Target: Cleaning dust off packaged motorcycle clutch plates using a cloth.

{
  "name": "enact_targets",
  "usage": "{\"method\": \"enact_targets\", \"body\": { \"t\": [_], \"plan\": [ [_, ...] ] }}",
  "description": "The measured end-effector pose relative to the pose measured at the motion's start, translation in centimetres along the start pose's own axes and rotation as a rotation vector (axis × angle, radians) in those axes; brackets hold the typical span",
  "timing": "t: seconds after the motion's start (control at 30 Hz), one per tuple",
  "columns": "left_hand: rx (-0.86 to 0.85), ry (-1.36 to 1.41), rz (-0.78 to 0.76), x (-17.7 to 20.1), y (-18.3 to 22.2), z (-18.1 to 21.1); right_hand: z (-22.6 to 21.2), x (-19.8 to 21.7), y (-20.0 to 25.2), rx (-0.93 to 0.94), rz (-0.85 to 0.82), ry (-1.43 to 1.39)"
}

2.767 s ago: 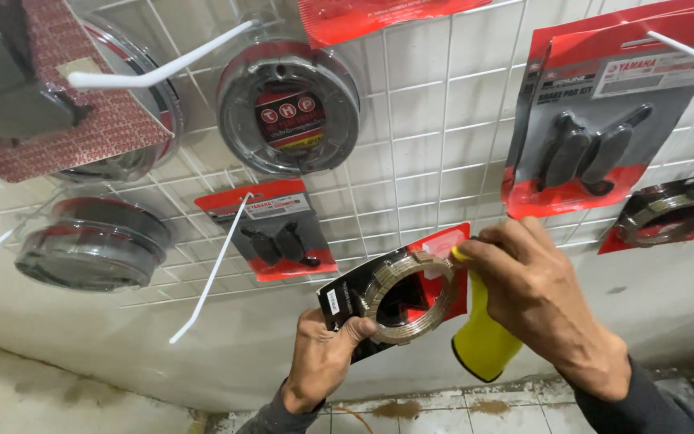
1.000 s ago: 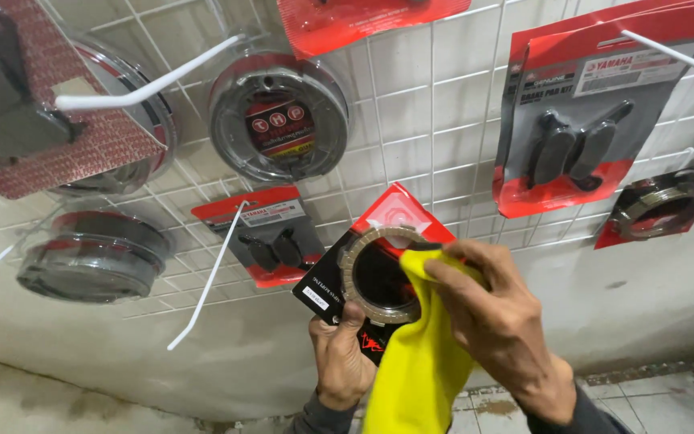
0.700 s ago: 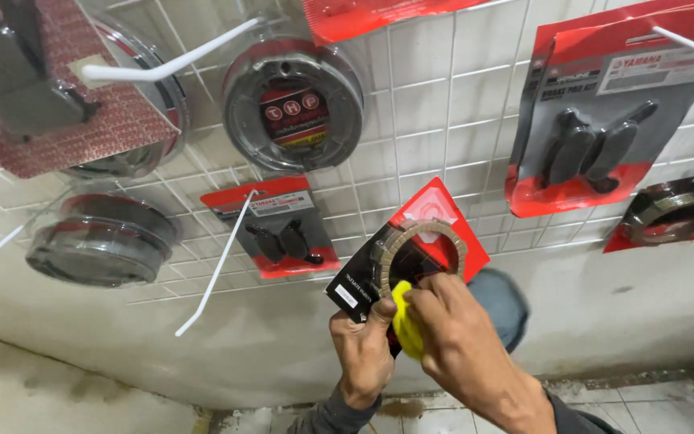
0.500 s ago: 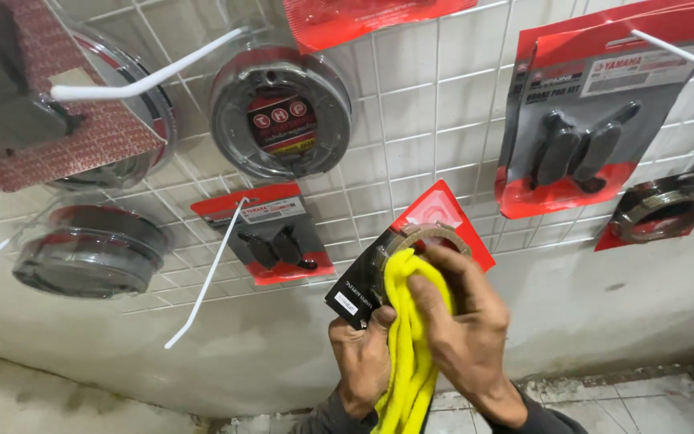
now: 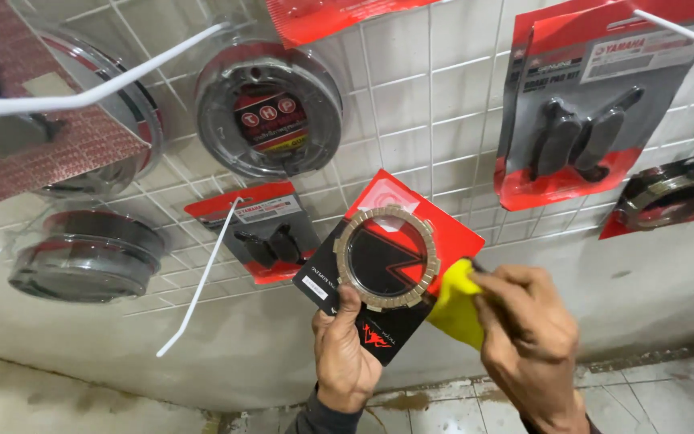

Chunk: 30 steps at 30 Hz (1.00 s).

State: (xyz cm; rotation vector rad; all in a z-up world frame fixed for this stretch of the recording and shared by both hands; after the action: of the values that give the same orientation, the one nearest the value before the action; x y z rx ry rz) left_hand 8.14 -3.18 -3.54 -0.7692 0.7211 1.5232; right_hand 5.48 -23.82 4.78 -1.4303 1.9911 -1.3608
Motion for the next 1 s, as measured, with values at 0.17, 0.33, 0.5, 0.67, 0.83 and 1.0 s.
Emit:
{"method": "enact_targets", "body": {
  "t": [0.17,0.33,0.5,0.67,0.83,1.0],
  "plan": [
    [-0.083,0.095,0.137,2.2,0.1,-3.6,6.4,-2.7,4.7,-0.675,0.037,-0.54],
    [-0.16,-0.019,-0.168,-0.1,0.6,-2.3,8.1,-3.0,4.8,-0.719,0.005,-0.806],
    [0.44,0.091,-0.688,1.6,-1.5,1.0,8.5,-0.4,2.0,-0.665,-0.281,-0.713],
    [0.251,-0.504,-0.441,-3.1,-0.8,2.5,5.8,-0.7,-0.7,-0.499,-0.467,-0.65],
    [0.018,-0.459,-0.228,-1.8,-0.6,2.1,3.8,1.6,-3.9,-0.307,-0.255,-0.154],
    [-0.099,-0.832,-0.057,-2.9,0.4,1.4,-1.9,-0.3,-4.3,0.427,-0.182,-0.038]
  ]
}}
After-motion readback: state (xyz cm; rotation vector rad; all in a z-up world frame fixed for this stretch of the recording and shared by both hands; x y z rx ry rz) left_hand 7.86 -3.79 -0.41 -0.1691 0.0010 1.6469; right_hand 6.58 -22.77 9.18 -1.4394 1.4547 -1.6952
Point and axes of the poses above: each hand's wrist, its own y-axis away from the middle knuckle, its own x-axis out of the back of the hand, z = x × y, the point moved 6 cm from there along -y, towards the middle knuckle, and after that the axes turned 12 degrees about x, right-handed, at the moved point
